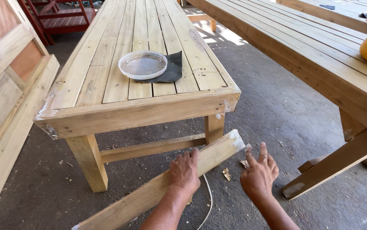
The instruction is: The person holds a wood strip against a bench leg and presses filler onto the corner, then carries the strip to a side table. They take a cloth, dip it into a can of reddish stain, and wipe the stain across the slats of a wooden bench, re-dipping the cloth as they cover more boards.
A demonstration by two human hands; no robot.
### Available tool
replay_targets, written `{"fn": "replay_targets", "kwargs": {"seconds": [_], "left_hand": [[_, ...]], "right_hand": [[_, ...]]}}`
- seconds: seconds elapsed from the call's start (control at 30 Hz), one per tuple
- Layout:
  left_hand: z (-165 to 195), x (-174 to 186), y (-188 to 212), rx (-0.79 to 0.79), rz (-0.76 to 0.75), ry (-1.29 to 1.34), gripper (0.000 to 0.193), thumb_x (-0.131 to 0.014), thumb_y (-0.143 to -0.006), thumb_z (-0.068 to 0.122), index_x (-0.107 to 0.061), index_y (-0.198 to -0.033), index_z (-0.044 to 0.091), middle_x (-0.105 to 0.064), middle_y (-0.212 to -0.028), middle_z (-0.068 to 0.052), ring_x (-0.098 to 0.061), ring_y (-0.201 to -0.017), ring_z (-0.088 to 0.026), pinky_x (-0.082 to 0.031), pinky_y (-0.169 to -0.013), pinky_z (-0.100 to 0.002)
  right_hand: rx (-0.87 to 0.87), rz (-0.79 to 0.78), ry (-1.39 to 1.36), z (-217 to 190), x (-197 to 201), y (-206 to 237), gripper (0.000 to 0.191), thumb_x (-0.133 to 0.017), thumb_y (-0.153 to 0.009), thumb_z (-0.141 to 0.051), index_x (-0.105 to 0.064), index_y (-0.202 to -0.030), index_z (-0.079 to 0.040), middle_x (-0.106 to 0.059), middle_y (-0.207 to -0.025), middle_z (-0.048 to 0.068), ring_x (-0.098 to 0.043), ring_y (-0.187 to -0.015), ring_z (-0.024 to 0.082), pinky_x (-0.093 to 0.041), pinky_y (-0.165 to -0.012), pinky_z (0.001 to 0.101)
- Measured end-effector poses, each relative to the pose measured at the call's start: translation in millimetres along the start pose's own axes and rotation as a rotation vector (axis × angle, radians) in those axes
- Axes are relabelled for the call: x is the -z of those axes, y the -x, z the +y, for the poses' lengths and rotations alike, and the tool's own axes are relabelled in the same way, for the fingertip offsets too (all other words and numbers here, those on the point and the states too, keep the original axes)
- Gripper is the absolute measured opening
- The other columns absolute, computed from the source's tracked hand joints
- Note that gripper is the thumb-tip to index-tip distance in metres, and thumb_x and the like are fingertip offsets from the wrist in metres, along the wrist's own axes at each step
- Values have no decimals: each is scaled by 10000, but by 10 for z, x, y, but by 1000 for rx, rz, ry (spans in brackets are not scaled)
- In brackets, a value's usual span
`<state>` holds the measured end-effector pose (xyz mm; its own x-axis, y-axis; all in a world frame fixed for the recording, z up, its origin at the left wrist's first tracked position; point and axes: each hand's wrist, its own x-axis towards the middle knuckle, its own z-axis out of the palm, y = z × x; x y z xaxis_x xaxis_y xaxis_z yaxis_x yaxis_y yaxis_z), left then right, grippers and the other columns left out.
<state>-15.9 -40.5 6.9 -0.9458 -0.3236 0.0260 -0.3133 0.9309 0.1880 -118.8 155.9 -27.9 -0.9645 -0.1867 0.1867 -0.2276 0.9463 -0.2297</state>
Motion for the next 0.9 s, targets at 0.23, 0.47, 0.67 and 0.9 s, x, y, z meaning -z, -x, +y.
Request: {"fn": "replay_targets", "kwargs": {"seconds": [0.23,0.47,0.67,0.9], "left_hand": [[178,52,105,-38,59,5,686,-818,-740,59,-416,-1295,95,-590,-1177,-152,-602,-1134,-337,-506,-931,-497],[87,-1,132,-78,115,45,652,-782,-735,5,-439,-1274,140,-602,-1153,-122,-595,-1129,-331,-490,-941,-497],[43,-62,97,-56,148,116,727,-785,-737,6,-416,-1339,180,-589,-1154,-103,-581,-1133,-314,-469,-976,-498],[-8,-100,94,-83,157,93,769,-775,-743,-6,-400,-1381,200,-568,-1143,-80,-571,-1114,-287,-455,-1005,-478]], "right_hand": [[-225,-27,-497,273,-324,-246,757,-633,-747,13,-536,-1465,-204,-286,-1683,85,-241,-1504,308,-158,-1228,496],[-376,-396,-1290,824,-556,-698,529,-590,-800,104,-760,-1296,32,-582,-1215,434,-447,-1313,588,-313,-1210,563],[-449,-545,-1477,853,-232,-845,466,-472,-749,103,-683,-1137,-46,-639,-1212,60,-527,-1242,214,-298,-1142,567],[-312,-620,-1445,777,49,-930,505,-450,-746,94,-726,-1153,-22,-675,-1230,109,-542,-1213,217,-303,-1141,496]]}}
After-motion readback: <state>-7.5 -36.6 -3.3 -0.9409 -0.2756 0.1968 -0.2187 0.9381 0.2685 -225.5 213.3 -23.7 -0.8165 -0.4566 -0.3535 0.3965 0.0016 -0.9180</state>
